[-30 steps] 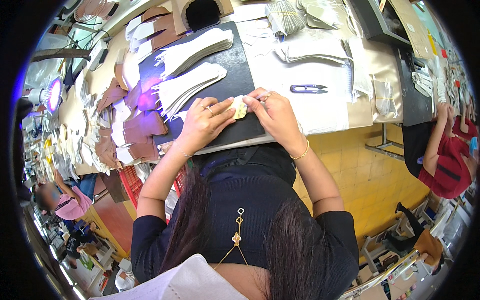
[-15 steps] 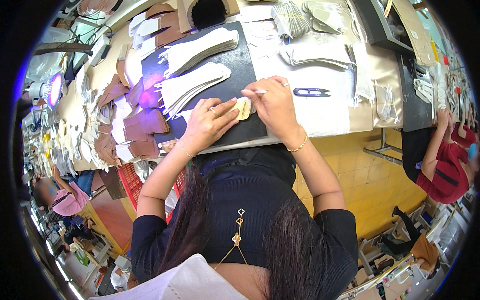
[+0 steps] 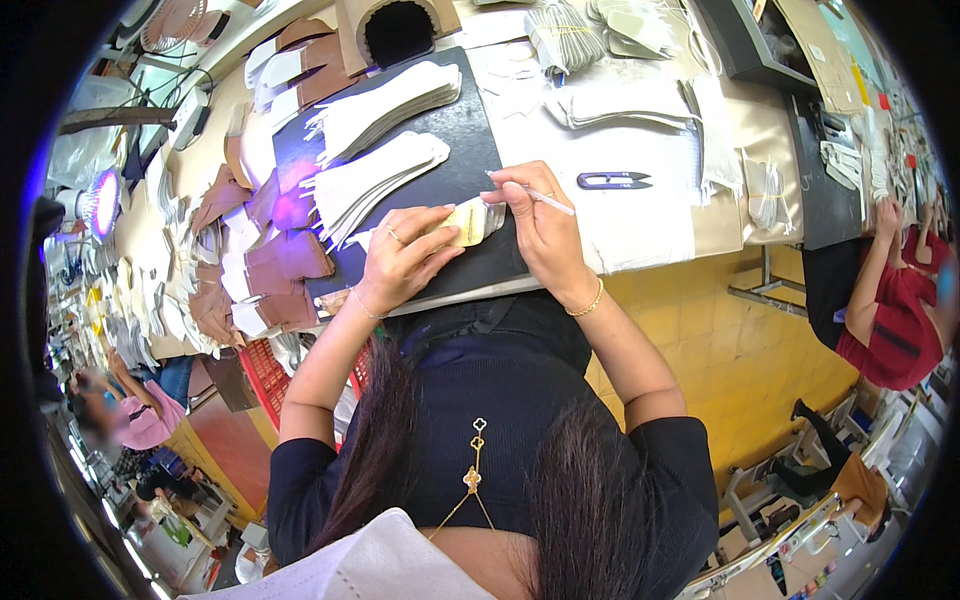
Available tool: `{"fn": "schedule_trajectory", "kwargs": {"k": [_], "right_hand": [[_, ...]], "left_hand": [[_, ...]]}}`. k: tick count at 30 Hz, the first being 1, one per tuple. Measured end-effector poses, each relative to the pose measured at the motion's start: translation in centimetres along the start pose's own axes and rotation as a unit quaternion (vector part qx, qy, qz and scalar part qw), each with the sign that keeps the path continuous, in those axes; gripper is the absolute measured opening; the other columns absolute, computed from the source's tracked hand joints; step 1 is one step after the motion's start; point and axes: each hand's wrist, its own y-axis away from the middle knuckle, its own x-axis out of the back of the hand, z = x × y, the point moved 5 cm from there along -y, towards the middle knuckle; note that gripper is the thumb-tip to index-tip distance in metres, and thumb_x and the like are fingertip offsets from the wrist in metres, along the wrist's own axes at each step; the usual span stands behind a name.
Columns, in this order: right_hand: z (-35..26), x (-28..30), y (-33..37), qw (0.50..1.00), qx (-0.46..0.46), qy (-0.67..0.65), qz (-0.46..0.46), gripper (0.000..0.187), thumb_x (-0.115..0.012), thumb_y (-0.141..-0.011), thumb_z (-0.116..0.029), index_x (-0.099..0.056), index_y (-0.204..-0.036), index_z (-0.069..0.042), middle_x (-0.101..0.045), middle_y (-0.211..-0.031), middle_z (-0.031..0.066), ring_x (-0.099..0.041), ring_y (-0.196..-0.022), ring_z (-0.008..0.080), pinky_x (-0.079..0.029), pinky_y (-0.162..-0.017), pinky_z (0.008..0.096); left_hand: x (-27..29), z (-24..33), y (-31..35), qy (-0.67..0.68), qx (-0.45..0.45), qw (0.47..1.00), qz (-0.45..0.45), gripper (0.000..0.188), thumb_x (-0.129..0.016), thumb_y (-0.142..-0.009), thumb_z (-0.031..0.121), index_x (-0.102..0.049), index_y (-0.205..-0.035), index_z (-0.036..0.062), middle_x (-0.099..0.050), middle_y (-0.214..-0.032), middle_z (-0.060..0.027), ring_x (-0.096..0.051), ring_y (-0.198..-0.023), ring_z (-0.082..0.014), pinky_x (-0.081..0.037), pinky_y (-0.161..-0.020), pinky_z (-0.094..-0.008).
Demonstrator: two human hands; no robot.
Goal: The person repeatedly rubs small white fabric pieces with a yellow sponge on a black work surface. They handle the pieces one at a time, turning them over and rubbing different edges before stacking them on the table.
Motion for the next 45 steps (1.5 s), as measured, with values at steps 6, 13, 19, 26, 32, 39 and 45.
{"fn": "schedule_trajectory", "kwargs": {"k": [6, 13, 19, 26, 32, 39, 45], "right_hand": [[-0.4, -0.3, 0.0, 1.000, -0.007, -0.009, -0.002, 0.031, -0.044, -0.111, -0.024, -0.059, -0.116, 0.003, -0.056, -0.111, 0.0105, -0.073, -0.100, 0.0241, -0.054, -0.086, 0.0301], [-0.9, -1.1, 0.4, 0.998, 0.052, 0.020, -0.002, 0.018, -0.055, -0.105, -0.014, -0.063, -0.113, 0.000, -0.061, -0.107, 0.0130, -0.072, -0.093, 0.0238, -0.057, -0.079, 0.0319], [-0.8, -2.3, 1.0, 0.957, 0.198, 0.208, -0.046, 0.015, -0.065, -0.096, -0.006, -0.063, -0.112, -0.003, -0.066, -0.099, 0.0143, -0.069, -0.083, 0.0293, -0.057, -0.072, 0.0369], [-0.1, -2.2, 1.1, 0.966, 0.185, 0.171, -0.052, 0.014, -0.065, -0.098, -0.010, -0.063, -0.110, -0.004, -0.066, -0.099, 0.0128, -0.069, -0.083, 0.0292, -0.056, -0.072, 0.0360], [-0.3, 0.2, 1.0, 0.996, 0.079, 0.026, 0.034, 0.025, -0.045, -0.110, -0.021, -0.059, -0.115, -0.001, -0.064, -0.102, 0.0113, -0.071, -0.092, 0.0219, -0.052, -0.086, 0.0324], [-0.5, 1.3, 0.4, 0.997, 0.064, 0.012, 0.052, 0.029, -0.041, -0.112, -0.023, -0.058, -0.116, 0.000, -0.059, -0.106, 0.0111, -0.071, -0.096, 0.0210, -0.053, -0.088, 0.0327], [-0.6, 0.9, 0.5, 0.997, 0.065, 0.018, 0.036, 0.028, -0.040, -0.112, -0.023, -0.057, -0.119, -0.001, -0.060, -0.104, 0.0116, -0.070, -0.098, 0.0216, -0.052, -0.091, 0.0339]], "left_hand": [[-0.2, -0.7, 0.3, 0.048, 0.002, 0.998, 0.029, 0.040, -0.088, -0.073, 0.012, -0.066, -0.106, 0.0088, -0.070, -0.116, -0.0087, -0.068, -0.099, -0.0287, -0.052, -0.085, -0.0410], [0.9, -0.3, 0.3, 0.078, 0.025, 0.996, 0.037, 0.049, -0.090, -0.072, 0.010, -0.062, -0.112, 0.0093, -0.068, -0.116, -0.0128, -0.070, -0.102, -0.0314, -0.057, -0.084, -0.0413], [9.6, 1.3, -0.7, -0.074, 0.030, 0.992, 0.099, 0.052, -0.090, -0.071, 0.005, -0.066, -0.116, 0.0067, -0.069, -0.118, -0.0163, -0.071, -0.102, -0.0302, -0.061, -0.083, -0.0370], [11.7, -1.8, -3.1, -0.158, 0.094, 0.981, 0.058, 0.030, -0.085, -0.078, 0.012, -0.073, -0.105, 0.0065, -0.070, -0.118, -0.0124, -0.069, -0.103, -0.0295, -0.057, -0.088, -0.0410], [4.7, -3.6, -3.7, -0.145, 0.049, 0.988, -0.034, 0.023, -0.083, -0.079, 0.018, -0.076, -0.099, 0.0087, -0.072, -0.115, -0.0105, -0.068, -0.103, -0.0280, -0.054, -0.088, -0.0413], [0.0, 0.9, -0.9, -0.079, 0.041, 0.993, -0.073, 0.023, -0.084, -0.078, 0.017, -0.078, -0.099, 0.0096, -0.072, -0.116, -0.0083, -0.067, -0.100, -0.0277, -0.053, -0.087, -0.0396], [-0.5, 0.6, -0.8, -0.075, 0.053, 0.993, -0.070, 0.025, -0.084, -0.076, 0.017, -0.078, -0.099, 0.0102, -0.073, -0.116, -0.0075, -0.067, -0.098, -0.0272, -0.053, -0.084, -0.0391]]}}
